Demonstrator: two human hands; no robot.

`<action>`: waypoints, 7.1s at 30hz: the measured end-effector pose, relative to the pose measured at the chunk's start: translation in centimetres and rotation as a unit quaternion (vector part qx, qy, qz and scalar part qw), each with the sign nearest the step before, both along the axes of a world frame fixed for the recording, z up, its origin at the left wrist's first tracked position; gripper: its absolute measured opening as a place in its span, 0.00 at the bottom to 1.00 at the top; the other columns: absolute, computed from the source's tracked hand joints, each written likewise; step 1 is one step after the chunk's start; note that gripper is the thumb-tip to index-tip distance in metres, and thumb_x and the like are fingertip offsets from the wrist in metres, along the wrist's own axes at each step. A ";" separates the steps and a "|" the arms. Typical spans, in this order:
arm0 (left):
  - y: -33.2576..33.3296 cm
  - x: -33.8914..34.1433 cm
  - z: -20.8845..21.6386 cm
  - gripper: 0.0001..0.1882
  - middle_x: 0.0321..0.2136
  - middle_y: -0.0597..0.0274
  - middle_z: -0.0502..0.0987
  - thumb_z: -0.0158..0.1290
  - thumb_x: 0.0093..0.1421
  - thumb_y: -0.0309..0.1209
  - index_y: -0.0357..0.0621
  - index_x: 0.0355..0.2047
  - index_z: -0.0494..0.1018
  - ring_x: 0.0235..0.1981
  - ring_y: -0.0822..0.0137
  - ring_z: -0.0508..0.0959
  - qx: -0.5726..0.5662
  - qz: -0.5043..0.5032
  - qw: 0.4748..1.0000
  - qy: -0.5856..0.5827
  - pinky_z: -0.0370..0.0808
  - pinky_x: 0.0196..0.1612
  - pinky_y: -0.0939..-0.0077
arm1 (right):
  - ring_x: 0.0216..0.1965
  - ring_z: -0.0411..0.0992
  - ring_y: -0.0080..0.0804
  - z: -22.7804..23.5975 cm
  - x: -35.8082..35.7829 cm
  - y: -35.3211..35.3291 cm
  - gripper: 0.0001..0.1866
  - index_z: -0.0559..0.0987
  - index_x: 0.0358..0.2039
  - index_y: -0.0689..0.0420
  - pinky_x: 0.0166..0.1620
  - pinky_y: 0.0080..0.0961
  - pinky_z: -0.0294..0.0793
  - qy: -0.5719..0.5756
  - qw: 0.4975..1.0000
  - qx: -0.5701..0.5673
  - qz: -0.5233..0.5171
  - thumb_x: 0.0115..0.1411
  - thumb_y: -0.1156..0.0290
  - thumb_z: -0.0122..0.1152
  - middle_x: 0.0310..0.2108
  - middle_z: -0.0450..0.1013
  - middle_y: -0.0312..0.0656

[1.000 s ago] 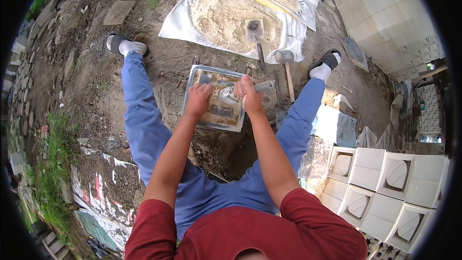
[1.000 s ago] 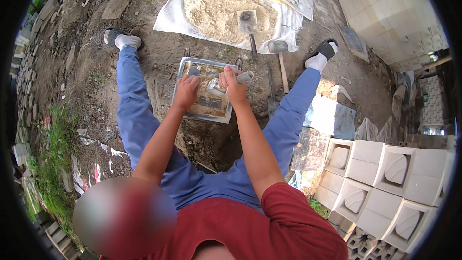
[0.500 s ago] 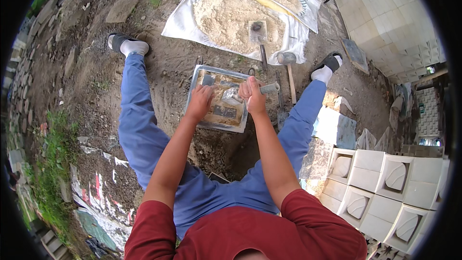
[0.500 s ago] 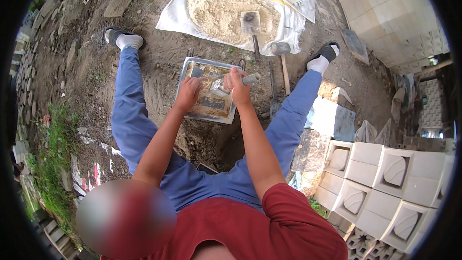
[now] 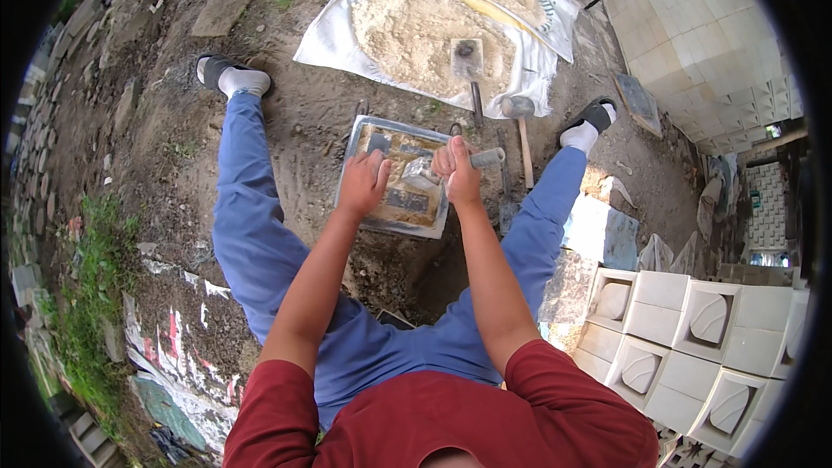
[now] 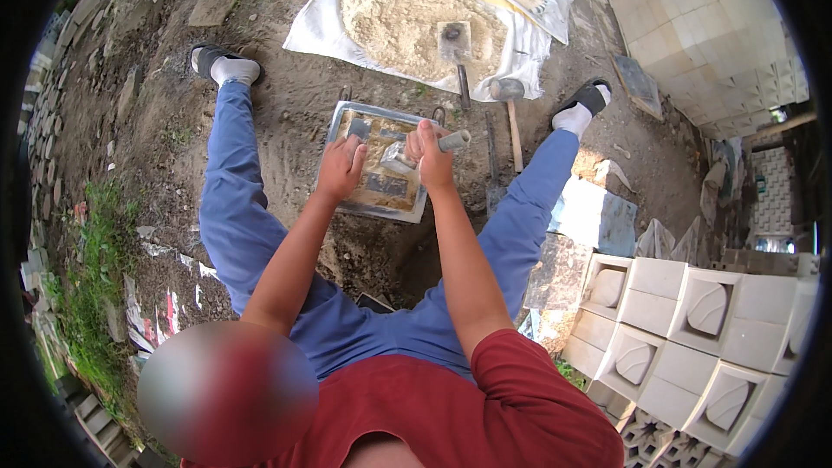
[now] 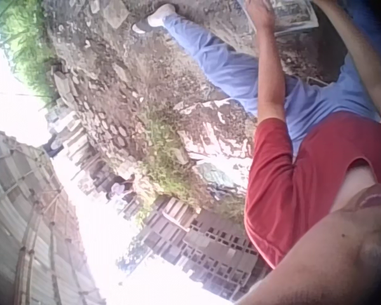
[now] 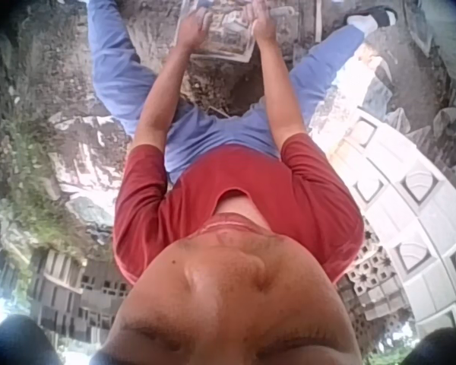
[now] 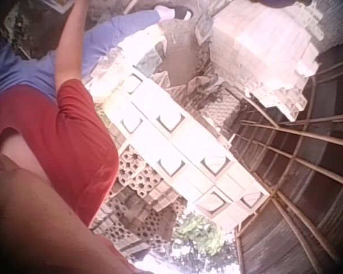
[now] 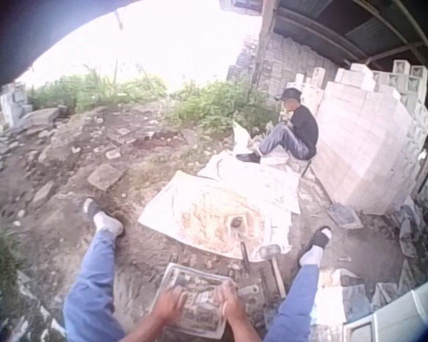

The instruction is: The person mixes powder and water in a small metal tray, using a trowel to stir the mixture and tapping the edges of the tray.

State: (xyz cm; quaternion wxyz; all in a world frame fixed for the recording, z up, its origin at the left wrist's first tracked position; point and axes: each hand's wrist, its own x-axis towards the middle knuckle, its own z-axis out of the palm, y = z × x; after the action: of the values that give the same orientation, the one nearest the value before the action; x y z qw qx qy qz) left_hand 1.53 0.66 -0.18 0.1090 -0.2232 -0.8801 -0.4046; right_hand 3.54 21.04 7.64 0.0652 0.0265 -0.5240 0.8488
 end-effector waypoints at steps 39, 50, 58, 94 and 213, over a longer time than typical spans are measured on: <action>-2.0 -0.8 -1.8 0.30 0.72 0.50 0.57 0.48 0.71 0.40 0.44 0.70 0.61 0.72 0.48 0.58 -0.095 0.119 0.988 -0.019 0.60 0.69 0.47 | 0.13 0.47 0.22 8.8 -1.0 -1.9 0.28 0.57 0.15 0.51 0.20 0.27 0.48 0.025 0.996 0.084 -0.005 0.76 0.62 0.49 0.11 0.51 0.30; -2.0 -1.7 -2.3 0.35 0.72 0.47 0.57 0.50 0.69 0.40 0.42 0.72 0.56 0.71 0.48 0.61 0.029 0.152 0.984 -0.093 0.64 0.68 0.58 | 0.14 0.50 0.21 3.1 -3.4 -5.1 0.25 0.62 0.18 0.54 0.20 0.26 0.48 0.008 0.994 0.104 0.017 0.75 0.63 0.50 0.13 0.55 0.31; -1.9 -1.4 -1.5 0.33 0.54 0.39 0.77 0.58 0.64 0.43 0.41 0.65 0.65 0.54 0.40 0.77 0.080 0.187 0.953 -0.225 0.75 0.55 0.55 | 0.15 0.50 0.20 0.8 -3.6 -4.9 0.24 0.62 0.19 0.54 0.21 0.26 0.49 -0.017 0.992 0.120 0.046 0.75 0.64 0.50 0.14 0.54 0.30; -1.7 -1.6 -0.1 0.35 0.54 0.40 0.76 0.56 0.62 0.49 0.40 0.63 0.66 0.52 0.40 0.77 0.025 0.191 0.949 -0.248 0.76 0.54 0.52 | 0.21 0.54 0.17 -0.5 -2.2 -5.7 0.24 0.67 0.18 0.60 0.24 0.26 0.53 -0.012 0.956 0.288 0.051 0.73 0.65 0.54 0.17 0.61 0.28; -2.0 -1.2 0.8 0.44 0.55 0.42 0.72 0.57 0.59 0.61 0.82 0.73 0.52 0.49 0.43 0.81 -0.067 0.181 0.956 -0.219 0.81 0.45 0.52 | 0.15 0.51 0.20 1.4 -3.2 -1.8 0.24 0.61 0.16 0.55 0.22 0.26 0.50 0.038 0.968 0.224 0.109 0.73 0.69 0.49 0.13 0.55 0.31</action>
State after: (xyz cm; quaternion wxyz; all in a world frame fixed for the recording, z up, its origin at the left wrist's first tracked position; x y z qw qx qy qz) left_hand 0.29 -1.29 0.65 -0.0304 0.0274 -0.9333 -0.3567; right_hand 0.36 19.23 9.02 -0.0155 0.1297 -0.6919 0.7100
